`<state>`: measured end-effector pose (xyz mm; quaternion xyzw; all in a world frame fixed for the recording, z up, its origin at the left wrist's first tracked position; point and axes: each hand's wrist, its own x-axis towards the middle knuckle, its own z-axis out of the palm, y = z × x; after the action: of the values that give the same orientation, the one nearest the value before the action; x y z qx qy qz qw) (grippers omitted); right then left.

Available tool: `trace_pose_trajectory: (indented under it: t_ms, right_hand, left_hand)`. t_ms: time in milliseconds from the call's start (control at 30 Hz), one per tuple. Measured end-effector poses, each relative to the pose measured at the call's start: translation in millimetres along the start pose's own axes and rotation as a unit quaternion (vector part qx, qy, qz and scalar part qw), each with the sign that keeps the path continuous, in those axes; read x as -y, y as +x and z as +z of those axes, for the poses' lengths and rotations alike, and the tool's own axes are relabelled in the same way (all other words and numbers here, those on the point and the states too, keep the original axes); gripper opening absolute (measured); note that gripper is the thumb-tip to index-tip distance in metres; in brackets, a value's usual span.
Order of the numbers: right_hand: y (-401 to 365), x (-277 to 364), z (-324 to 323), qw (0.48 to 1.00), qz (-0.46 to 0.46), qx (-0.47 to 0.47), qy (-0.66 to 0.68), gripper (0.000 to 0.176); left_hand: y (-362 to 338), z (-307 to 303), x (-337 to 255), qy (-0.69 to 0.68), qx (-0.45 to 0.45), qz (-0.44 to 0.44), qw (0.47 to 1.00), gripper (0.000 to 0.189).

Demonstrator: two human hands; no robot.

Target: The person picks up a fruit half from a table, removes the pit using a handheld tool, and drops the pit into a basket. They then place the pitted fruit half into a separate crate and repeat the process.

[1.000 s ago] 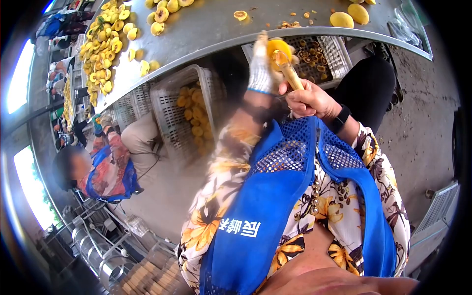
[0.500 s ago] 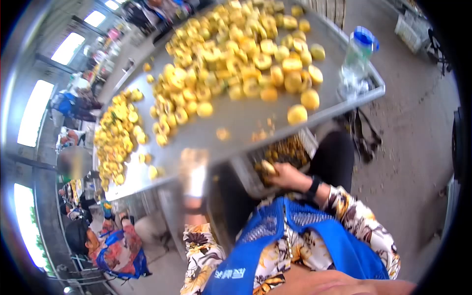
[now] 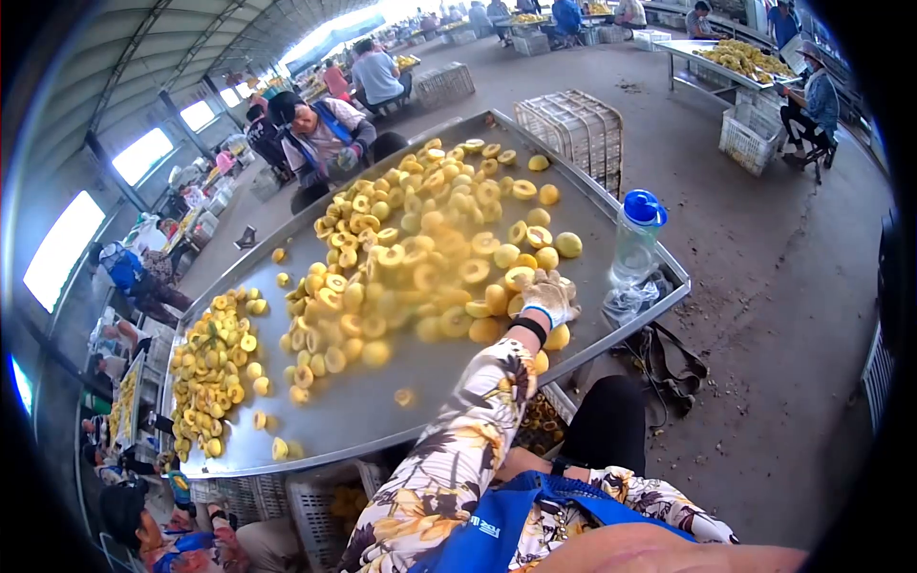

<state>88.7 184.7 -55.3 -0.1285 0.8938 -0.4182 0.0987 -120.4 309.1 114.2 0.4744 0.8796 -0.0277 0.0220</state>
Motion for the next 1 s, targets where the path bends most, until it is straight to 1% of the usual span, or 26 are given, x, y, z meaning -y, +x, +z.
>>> trace_pose_trajectory:
  t_ms: [67, 100, 133, 167, 200, 233, 267, 300, 333, 367, 400, 467, 533, 567, 633, 667, 700, 733, 767, 800, 833, 867, 933, 967, 1000]
  right_hand:
    - [0, -8, 4, 1.0, 0.0, -0.004, -0.012, 0.023]
    - [3, -13, 5, 1.0, 0.007, -0.004, -0.02, 0.023]
    - [6, -18, 8, 1.0, 0.015, -0.002, -0.025, 0.025]
    - [9, -21, 13, 1.0, 0.025, 0.004, -0.018, 0.027]
    - [11, -23, 18, 0.999, 0.035, 0.005, -0.005, 0.03]
    - [5, -6, -4, 0.996, 0.041, 0.017, 0.081, 0.029]
    - [-2, 11, -27, 0.984, 0.049, 0.028, 0.167, 0.029]
    - [-3, 6, -18, 0.975, 0.034, 0.009, 0.22, 0.028]
    - [-4, 0, -10, 0.962, 0.016, -0.008, 0.273, 0.027]
    - [-4, -5, -2, 0.946, -0.003, -0.023, 0.324, 0.027]
    - [-4, -6, -4, 0.949, -0.012, -0.014, 0.314, 0.027]
    - [1, -9, -6, 0.962, -0.021, 0.009, 0.271, 0.027]
    - [5, -11, -10, 0.974, -0.005, 0.041, 0.221, 0.028]
    - [3, 1, -25, 0.977, 0.009, 0.062, 0.203, 0.028]
    - [8, 6, -34, 0.979, 0.048, 0.099, 0.171, 0.029]
    - [9, 8, -37, 0.978, 0.074, 0.098, 0.17, 0.029]
    - [7, 15, -44, 0.975, 0.102, 0.097, 0.17, 0.029]
    - [7, 23, -55, 0.972, 0.129, 0.095, 0.17, 0.03]
    - [8, 36, -76, 0.966, 0.16, 0.128, 0.155, 0.03]
    - [11, 31, -75, 0.954, 0.186, 0.151, 0.182, 0.031]
    - [16, 24, -68, 0.955, 0.209, 0.13, 0.167, 0.032]
    - [18, 18, -59, 0.955, 0.229, 0.111, 0.149, 0.033]
    - [18, 10, -45, 0.973, 0.185, 0.093, 0.106, 0.036]
    - [23, 5, -44, 0.966, 0.201, 0.122, 0.11, 0.043]
    - [25, 2, -44, 0.961, 0.211, 0.157, 0.086, 0.039]
  left_hand:
    - [-10, -2, 5, 0.005, 0.031, 0.0, 1.0, 0.039]
    - [-15, 9, 12, 0.01, 0.012, -0.012, 1.0, 0.029]
    - [-34, 19, 21, 0.051, -0.065, 0.029, 0.996, 0.027]
    - [-30, 47, 41, 0.024, -0.048, 0.035, 0.998, 0.023]
    - [-46, 54, 52, -0.018, -0.075, 0.044, 0.996, 0.022]
    - [-69, 56, 63, -0.059, -0.109, 0.048, 0.991, 0.02]
    - [-91, 57, 73, -0.035, -0.108, 0.045, 0.993, 0.02]
    - [-111, 57, 85, -0.005, -0.113, 0.042, 0.993, 0.02]
    - [-135, 63, 95, 0.053, -0.137, 0.036, 0.988, 0.021]
    - [-154, 61, 99, 0.073, -0.091, -0.007, 0.993, 0.022]
    - [-170, 50, 105, 0.088, -0.054, 0.022, 0.994, 0.02]
    - [-190, 46, 122, 0.147, -0.066, 0.111, 0.981, 0.019]
    - [-173, 30, 120, 0.123, 0.091, 0.031, 0.988, 0.02]
    - [-160, 12, 112, 0.079, 0.011, 0.027, 0.996, 0.024]
    - [-108, 5, 101, -0.005, -0.082, -0.022, 0.996, 0.023]
    - [-79, 5, 102, 0.063, -0.135, 0.082, 0.986, 0.035]
    - [-45, 1, 87, -0.09, -0.156, 0.016, 0.984, 0.039]
    - [-12, 0, 79, -0.046, -0.156, 0.038, 0.986, 0.04]
    - [22, 3, 72, -0.002, -0.156, 0.06, 0.986, 0.041]
    - [55, 16, 64, -0.034, -0.216, 0.073, 0.973, 0.044]
    - [85, 6, 46, -0.062, -0.103, 0.011, 0.993, 0.053]
    - [107, 14, 33, -0.008, -0.113, 0.002, 0.994, 0.053]
    - [144, 29, 16, 0.101, -0.13, -0.018, 0.986, 0.052]
    - [157, 34, 14, 0.111, -0.101, -0.023, 0.988, 0.054]
    - [168, 40, 12, 0.121, -0.071, -0.027, 0.99, 0.056]
